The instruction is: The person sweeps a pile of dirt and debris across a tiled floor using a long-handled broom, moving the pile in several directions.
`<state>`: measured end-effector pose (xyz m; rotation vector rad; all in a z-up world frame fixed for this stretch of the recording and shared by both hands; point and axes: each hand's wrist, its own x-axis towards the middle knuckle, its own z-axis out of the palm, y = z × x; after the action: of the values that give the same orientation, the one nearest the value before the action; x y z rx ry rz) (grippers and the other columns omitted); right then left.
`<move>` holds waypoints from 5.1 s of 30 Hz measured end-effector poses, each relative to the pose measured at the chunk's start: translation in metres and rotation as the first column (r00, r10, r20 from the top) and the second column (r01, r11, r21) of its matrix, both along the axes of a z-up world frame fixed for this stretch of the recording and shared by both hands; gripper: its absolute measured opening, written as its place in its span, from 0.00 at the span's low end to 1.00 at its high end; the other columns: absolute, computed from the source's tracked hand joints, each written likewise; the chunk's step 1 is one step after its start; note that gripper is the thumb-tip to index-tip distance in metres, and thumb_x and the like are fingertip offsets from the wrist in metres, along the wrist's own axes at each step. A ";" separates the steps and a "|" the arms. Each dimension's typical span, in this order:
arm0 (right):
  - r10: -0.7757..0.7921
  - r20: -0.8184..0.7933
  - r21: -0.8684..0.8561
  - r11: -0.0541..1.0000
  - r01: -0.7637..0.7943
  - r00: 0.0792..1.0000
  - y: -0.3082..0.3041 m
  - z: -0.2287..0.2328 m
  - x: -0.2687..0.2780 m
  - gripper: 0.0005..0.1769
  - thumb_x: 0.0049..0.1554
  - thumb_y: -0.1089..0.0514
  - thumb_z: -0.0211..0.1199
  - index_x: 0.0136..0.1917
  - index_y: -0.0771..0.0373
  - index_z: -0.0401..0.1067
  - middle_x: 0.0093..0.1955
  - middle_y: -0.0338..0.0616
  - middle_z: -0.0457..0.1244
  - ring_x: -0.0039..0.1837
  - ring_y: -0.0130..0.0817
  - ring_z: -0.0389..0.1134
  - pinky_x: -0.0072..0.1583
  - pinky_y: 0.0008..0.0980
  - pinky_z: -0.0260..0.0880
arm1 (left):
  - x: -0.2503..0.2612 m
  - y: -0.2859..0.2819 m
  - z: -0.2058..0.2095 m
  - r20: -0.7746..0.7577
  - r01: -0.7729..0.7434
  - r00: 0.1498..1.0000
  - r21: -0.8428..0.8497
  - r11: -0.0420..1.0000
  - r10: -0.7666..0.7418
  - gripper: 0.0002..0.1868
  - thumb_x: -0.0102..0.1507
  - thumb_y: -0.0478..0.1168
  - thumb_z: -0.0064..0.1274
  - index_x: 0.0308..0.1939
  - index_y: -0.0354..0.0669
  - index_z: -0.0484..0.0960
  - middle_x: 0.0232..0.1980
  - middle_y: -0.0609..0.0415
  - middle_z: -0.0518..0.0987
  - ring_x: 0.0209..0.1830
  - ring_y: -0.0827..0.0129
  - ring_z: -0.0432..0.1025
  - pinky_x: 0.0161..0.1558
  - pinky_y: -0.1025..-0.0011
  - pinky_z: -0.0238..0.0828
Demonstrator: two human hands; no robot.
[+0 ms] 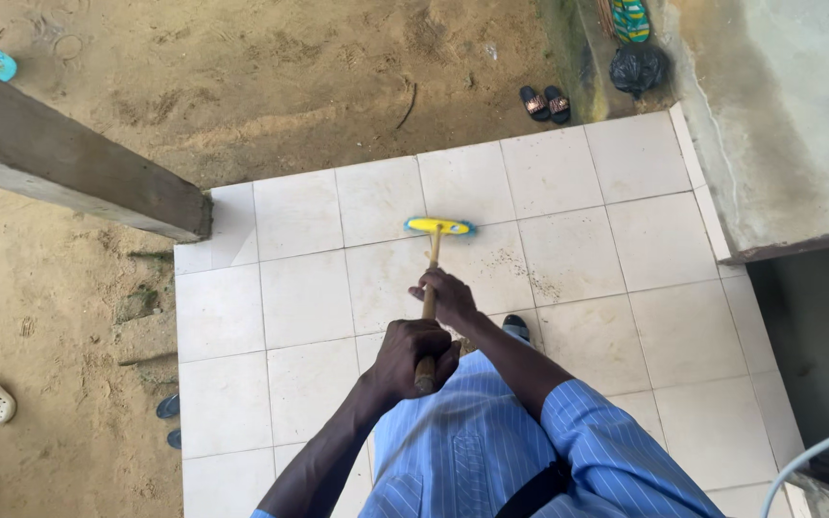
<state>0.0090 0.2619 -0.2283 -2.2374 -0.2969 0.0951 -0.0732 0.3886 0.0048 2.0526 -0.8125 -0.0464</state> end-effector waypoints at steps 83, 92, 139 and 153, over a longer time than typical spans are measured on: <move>-0.777 0.162 0.087 0.625 0.776 0.608 -0.116 0.046 0.087 0.16 0.56 0.47 0.72 0.39 0.60 0.73 0.44 0.44 0.70 0.42 0.44 0.73 0.42 0.39 0.73 | 0.212 -0.115 0.059 -0.028 0.866 0.472 -0.173 0.469 -0.881 0.09 0.60 0.41 0.58 0.27 0.45 0.77 0.24 0.54 0.75 0.28 0.63 0.74 0.35 0.64 0.70; -0.897 0.004 0.064 0.441 0.895 0.441 -0.172 -0.001 0.155 0.17 0.56 0.46 0.70 0.48 0.59 0.70 0.48 0.41 0.68 0.47 0.43 0.71 0.50 0.38 0.71 | 0.297 -0.127 -0.013 0.062 0.934 0.358 -0.022 0.357 -0.932 0.13 0.60 0.39 0.58 0.22 0.44 0.73 0.22 0.52 0.72 0.28 0.59 0.72 0.36 0.59 0.69; -0.581 0.077 -0.116 -0.813 0.571 -0.810 0.284 0.052 0.232 0.11 0.54 0.45 0.69 0.41 0.52 0.75 0.41 0.39 0.71 0.39 0.48 0.72 0.37 0.45 0.69 | 0.460 0.131 0.062 -0.032 0.696 -0.706 -0.218 -0.684 -0.708 0.20 0.62 0.40 0.64 0.22 0.46 0.69 0.22 0.58 0.70 0.24 0.67 0.70 0.32 0.65 0.66; -0.427 -0.120 -0.229 -0.866 0.443 -0.896 0.324 0.055 0.237 0.12 0.56 0.45 0.67 0.41 0.54 0.74 0.40 0.40 0.71 0.41 0.47 0.72 0.42 0.48 0.67 | 0.469 0.108 0.050 -0.072 0.563 -0.820 -0.281 -0.778 -0.568 0.23 0.62 0.38 0.64 0.19 0.44 0.67 0.19 0.56 0.66 0.20 0.68 0.65 0.29 0.65 0.61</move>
<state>0.2461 0.5857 -0.1734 -0.8427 2.5206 -0.8332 0.3960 0.4964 0.0545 -0.1915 -2.3140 -1.5569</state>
